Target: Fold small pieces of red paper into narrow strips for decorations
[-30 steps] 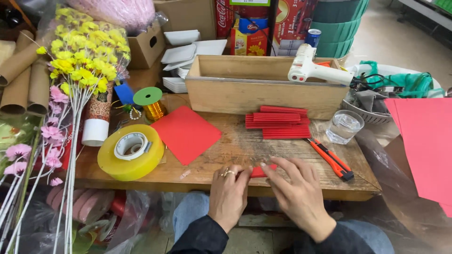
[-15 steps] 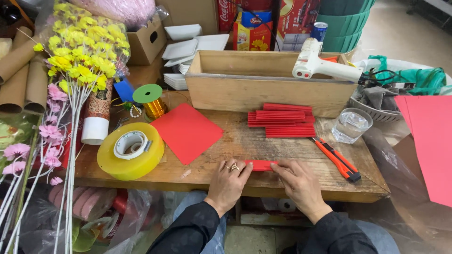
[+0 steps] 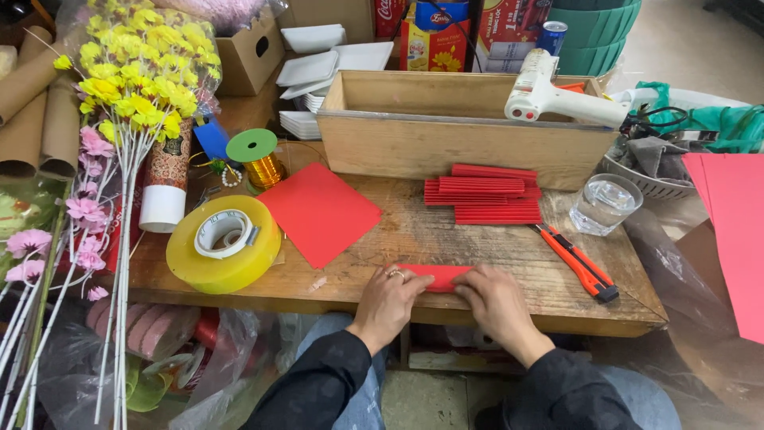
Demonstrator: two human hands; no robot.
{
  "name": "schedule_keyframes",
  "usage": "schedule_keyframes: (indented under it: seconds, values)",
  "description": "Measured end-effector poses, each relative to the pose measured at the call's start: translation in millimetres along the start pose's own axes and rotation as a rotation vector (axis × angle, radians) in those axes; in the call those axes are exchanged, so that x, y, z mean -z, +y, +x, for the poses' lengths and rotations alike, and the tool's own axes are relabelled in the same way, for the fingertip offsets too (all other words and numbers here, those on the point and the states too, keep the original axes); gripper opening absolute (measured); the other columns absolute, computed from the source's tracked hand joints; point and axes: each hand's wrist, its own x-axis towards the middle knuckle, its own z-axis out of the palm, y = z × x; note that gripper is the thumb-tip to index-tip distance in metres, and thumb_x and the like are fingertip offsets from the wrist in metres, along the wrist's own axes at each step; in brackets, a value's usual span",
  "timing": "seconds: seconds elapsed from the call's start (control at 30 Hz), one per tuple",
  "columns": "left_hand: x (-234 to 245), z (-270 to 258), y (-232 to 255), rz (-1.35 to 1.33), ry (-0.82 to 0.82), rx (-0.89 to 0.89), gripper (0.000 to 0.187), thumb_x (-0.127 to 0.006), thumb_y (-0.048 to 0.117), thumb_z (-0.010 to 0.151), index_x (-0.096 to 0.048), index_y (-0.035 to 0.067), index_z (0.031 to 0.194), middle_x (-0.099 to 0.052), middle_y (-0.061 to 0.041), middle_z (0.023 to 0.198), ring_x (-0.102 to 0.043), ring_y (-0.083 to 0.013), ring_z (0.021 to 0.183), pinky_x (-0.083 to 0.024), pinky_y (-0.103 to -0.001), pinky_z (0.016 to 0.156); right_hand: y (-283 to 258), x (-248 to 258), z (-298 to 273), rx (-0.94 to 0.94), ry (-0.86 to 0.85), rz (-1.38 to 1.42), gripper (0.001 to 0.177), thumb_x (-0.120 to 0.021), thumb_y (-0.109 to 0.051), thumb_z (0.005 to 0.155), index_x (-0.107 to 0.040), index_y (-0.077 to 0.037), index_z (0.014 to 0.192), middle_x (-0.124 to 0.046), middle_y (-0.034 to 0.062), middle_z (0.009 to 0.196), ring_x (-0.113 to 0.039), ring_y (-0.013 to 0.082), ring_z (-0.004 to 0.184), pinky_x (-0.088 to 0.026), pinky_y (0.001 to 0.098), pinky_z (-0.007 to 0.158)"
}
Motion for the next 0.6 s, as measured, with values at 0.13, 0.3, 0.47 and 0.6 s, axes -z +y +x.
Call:
schedule_keyframes:
  seconds: [0.13, 0.3, 0.47, 0.6]
  values:
    - [-2.6, 5.1, -19.3, -0.204, -0.106, 0.058, 0.021, -0.066, 0.034, 0.101, -0.076, 0.024, 0.117, -0.07, -0.008, 0.099, -0.066, -0.0355, 0.097, -0.052, -0.047, 0.095, -5.1, 7.3, 18.3, -0.26, -0.139, 0.102, 0.014, -0.075, -0.029, 0.092, -0.08, -0.024, 0.104, -0.078, 0.0076, 0.098, -0.073, 0.0373, 0.104, -0.057, 0.0519, 0.09]
    - [7.3, 13.9, -16.4, -0.231, -0.133, 0.145, 0.017, -0.071, 0.029, 0.097, -0.08, 0.02, 0.109, -0.068, -0.012, 0.104, -0.069, -0.0402, 0.098, -0.057, -0.048, 0.086, -8.5, 15.7, 22.6, -0.346, -0.185, 0.152, 0.016, -0.075, -0.034, 0.092, -0.079, -0.028, 0.106, -0.079, 0.0053, 0.102, -0.073, 0.0343, 0.11, -0.057, 0.0507, 0.095]
    - [-18.2, 11.0, -33.2, -0.215, -0.155, 0.167, 0.016, -0.073, 0.03, 0.095, -0.081, 0.024, 0.107, -0.066, -0.011, 0.102, -0.068, -0.0398, 0.098, -0.057, -0.048, 0.086, -6.4, 14.8, 23.7, -0.366, -0.199, 0.146, 0.016, -0.075, -0.035, 0.092, -0.079, -0.03, 0.106, -0.076, 0.0068, 0.102, -0.072, 0.0346, 0.11, -0.057, 0.0495, 0.095]
    - [-33.2, 7.2, -40.3, -0.192, -0.159, 0.193, 0.016, -0.073, 0.032, 0.095, -0.081, 0.027, 0.108, -0.065, -0.007, 0.102, -0.069, -0.0359, 0.099, -0.058, -0.045, 0.087, -13.0, 20.0, 23.0, -0.383, -0.189, 0.131, 0.017, -0.077, -0.036, 0.09, -0.08, -0.03, 0.105, -0.076, 0.0056, 0.104, -0.072, 0.0329, 0.111, -0.057, 0.0477, 0.096]
